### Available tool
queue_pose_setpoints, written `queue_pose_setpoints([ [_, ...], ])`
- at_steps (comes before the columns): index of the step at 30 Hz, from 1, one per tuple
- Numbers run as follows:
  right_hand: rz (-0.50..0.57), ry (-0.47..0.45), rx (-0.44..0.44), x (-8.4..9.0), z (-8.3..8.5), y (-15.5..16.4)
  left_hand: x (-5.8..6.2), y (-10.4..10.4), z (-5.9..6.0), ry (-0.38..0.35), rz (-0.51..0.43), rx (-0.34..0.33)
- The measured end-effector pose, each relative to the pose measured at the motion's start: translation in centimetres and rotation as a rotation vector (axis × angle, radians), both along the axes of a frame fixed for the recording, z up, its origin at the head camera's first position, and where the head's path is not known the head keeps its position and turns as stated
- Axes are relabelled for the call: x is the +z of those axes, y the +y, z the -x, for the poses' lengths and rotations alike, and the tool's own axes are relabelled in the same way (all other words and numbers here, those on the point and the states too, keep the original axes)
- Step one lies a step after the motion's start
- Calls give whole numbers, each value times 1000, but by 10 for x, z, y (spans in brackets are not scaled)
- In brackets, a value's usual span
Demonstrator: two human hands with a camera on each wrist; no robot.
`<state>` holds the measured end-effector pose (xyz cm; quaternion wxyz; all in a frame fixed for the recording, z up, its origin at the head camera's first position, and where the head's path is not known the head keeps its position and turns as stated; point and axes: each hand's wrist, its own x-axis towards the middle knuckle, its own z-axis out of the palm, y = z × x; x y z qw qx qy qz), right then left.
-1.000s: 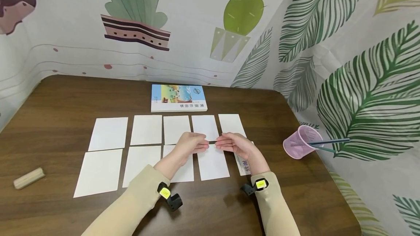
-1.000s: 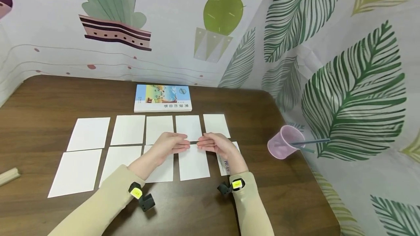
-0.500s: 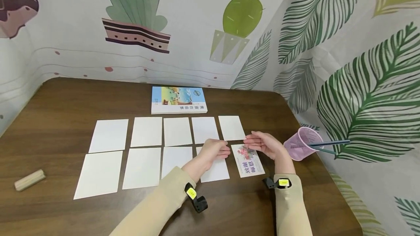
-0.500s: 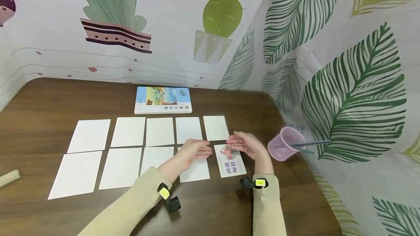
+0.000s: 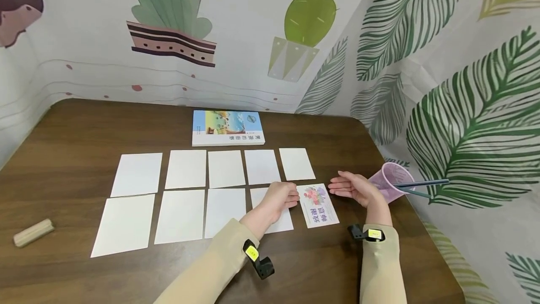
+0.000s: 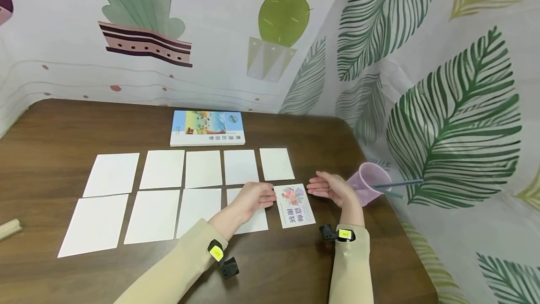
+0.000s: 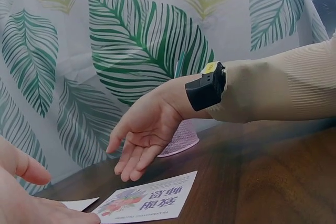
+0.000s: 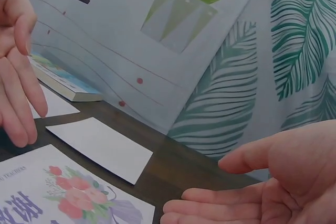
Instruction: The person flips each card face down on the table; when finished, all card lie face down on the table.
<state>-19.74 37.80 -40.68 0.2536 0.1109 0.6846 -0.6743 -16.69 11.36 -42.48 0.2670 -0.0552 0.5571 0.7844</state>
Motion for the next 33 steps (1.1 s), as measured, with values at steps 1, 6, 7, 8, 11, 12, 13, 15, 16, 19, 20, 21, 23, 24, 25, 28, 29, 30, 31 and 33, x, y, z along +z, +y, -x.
queue_pose_setpoints([
  [1,-7,-3,7,0,0,0,0,0,0,-2,-2,-2],
  [6,-48,-17,33,-2,0,0,0,2,-1,-8,9,-9],
  [7,-55,-19,32,-2,0,0,-1,2,-1,-11,13,-11],
  [8,-58,-19,32,-3,0,-1,-1,3,-2,-12,19,-13],
  [11,-69,-20,25,-4,0,-3,-1,4,-3,-16,29,-19],
  [12,-72,-20,24,-4,-1,-4,-1,4,-3,-12,31,-22],
  [13,-74,-20,20,-4,-1,-4,-1,4,-3,-11,31,-24],
  [15,-75,-17,15,-4,0,-5,0,5,-4,-9,30,-25],
  [16,-76,-14,12,-4,0,-5,0,5,-4,-7,28,-25],
  [19,-77,-4,5,-3,1,-5,0,5,-4,0,23,-25],
  [20,-80,-2,1,-3,2,-5,1,5,-4,1,22,-25],
  [21,-85,-1,-1,-3,2,-5,1,5,-4,0,21,-25],
  [23,-96,-3,-5,-3,2,-5,1,4,-4,3,23,-23],
  [24,-102,-5,-7,-3,2,-5,1,4,-4,2,24,-21],
  [25,-109,-6,-10,-3,2,-5,1,4,-4,2,24,-17],
  [28,-118,1,-12,-4,3,-6,0,4,-4,5,24,-10],
  [29,-122,8,-12,-4,3,-6,0,4,-4,6,22,-8],
  [30,-126,17,-12,-4,3,-7,0,4,-4,4,21,-7],
  [31,-129,25,-13,-5,3,-7,-1,4,-4,5,19,-7],
  [33,-126,37,-8,-6,3,-7,-1,5,-4,2,18,-7],
])
